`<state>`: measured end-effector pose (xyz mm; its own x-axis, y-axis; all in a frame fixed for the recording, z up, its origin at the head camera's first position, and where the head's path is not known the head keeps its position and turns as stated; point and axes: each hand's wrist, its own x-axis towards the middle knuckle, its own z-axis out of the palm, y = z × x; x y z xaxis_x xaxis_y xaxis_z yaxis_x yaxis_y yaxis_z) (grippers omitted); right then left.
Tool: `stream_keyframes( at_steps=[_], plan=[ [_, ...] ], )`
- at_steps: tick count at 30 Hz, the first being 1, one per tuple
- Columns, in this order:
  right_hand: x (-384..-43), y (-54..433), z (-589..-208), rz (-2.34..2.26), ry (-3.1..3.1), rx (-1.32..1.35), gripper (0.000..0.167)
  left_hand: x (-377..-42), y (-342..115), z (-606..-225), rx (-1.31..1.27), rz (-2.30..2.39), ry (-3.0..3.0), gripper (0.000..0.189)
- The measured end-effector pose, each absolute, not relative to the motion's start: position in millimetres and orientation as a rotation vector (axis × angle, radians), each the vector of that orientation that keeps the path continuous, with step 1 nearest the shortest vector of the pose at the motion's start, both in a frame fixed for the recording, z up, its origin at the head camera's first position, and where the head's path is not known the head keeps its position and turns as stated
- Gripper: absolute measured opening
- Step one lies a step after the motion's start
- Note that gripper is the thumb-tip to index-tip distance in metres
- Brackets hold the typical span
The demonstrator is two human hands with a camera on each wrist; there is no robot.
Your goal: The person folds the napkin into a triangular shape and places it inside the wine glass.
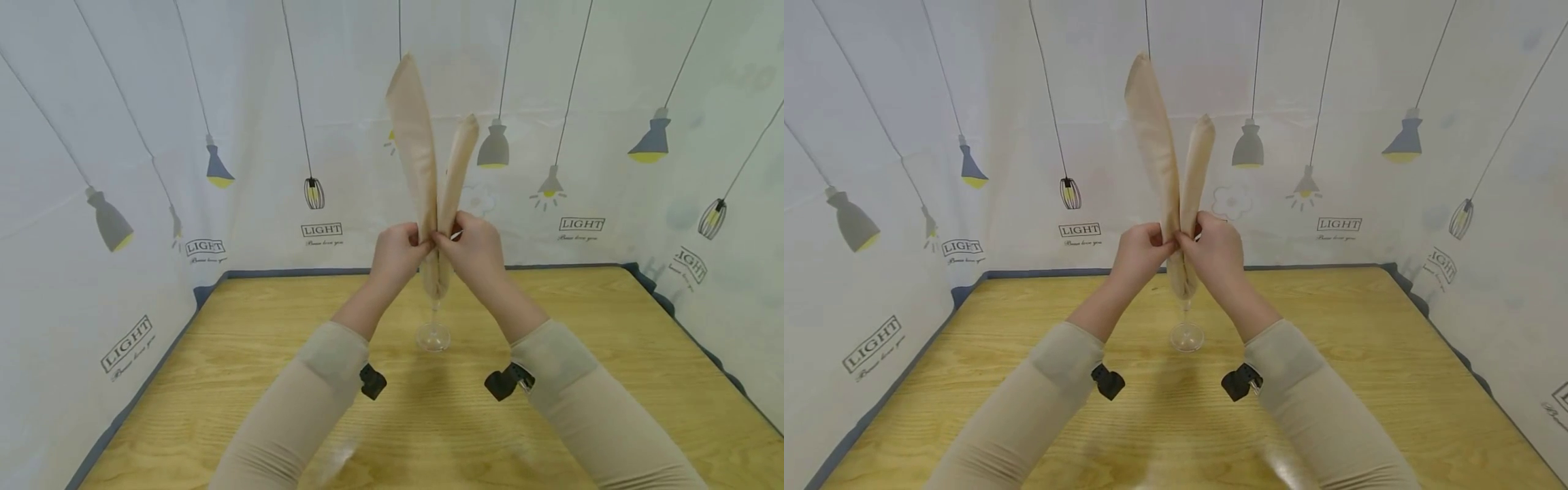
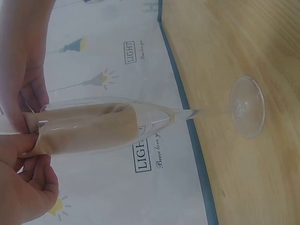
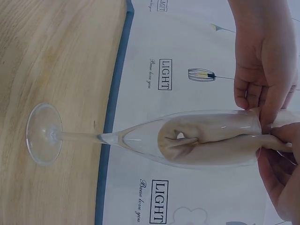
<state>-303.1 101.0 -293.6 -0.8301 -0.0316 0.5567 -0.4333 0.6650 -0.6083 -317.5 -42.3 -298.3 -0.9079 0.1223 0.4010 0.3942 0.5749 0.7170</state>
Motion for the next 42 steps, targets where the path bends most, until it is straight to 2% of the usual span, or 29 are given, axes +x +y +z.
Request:
stream_keyframes(
  at_steps=[20, 25, 33, 42],
  plan=[
    [-298.9, 98.0, -297.6, 1.041, -2.410, 0.298, 0.023, -316.8, -48.3, -301.6, -0.522, -1.325, -2.539, 0.024],
    [-297.6, 98.3, -297.7, 1.056, -2.415, 0.287, 0.022, -312.4, -50.5, -305.2, -0.546, -1.380, -2.589, 0.036],
    [-296.5, 99.1, -299.1, 1.090, -2.391, 0.280, 0.022, -309.2, -46.5, -316.6, -0.583, -1.415, -2.554, 0.067],
    [-297.8, 98.3, -304.5, 1.103, -2.324, 0.269, 0.023, -310.5, -45.3, -318.3, -0.552, -1.370, -2.574, 0.064]
  ],
)
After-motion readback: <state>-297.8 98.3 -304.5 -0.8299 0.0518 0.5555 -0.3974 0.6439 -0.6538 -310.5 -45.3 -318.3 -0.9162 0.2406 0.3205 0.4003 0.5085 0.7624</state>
